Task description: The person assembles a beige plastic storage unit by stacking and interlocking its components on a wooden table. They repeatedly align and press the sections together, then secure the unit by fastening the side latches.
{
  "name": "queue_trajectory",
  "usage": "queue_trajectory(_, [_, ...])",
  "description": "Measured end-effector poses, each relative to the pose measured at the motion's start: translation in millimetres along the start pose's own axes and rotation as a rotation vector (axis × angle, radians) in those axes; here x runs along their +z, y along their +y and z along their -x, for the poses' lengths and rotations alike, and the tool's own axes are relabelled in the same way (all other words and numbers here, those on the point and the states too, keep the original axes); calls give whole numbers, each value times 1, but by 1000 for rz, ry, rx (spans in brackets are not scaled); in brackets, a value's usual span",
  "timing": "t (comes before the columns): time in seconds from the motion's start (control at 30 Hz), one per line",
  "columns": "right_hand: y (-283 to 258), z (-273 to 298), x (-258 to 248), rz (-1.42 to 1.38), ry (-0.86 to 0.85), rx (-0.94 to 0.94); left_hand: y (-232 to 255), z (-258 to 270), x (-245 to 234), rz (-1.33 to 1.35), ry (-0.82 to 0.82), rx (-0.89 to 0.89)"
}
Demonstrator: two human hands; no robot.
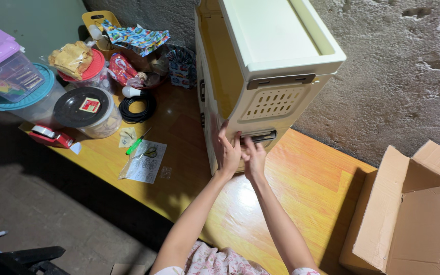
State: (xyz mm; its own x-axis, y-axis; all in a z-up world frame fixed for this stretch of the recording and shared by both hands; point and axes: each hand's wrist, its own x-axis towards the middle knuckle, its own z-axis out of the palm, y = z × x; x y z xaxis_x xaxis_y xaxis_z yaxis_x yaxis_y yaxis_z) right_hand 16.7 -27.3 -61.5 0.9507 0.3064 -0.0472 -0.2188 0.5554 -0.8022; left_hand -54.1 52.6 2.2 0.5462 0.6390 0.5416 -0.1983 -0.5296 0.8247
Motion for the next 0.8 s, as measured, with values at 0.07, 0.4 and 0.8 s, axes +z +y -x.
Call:
queue_trajectory(0.07, [-12, -10, -20, 20, 40, -101, 0, 6, 4, -212, 189, 288])
queue_trajectory(0.4, [-68, -36, -53, 128, 80, -138, 5, 4, 44, -650, -9, 616])
queue_trajectory(0.8, [-90, -56, -60, 342, -74, 59, 16, -14, 44, -835, -113, 574])
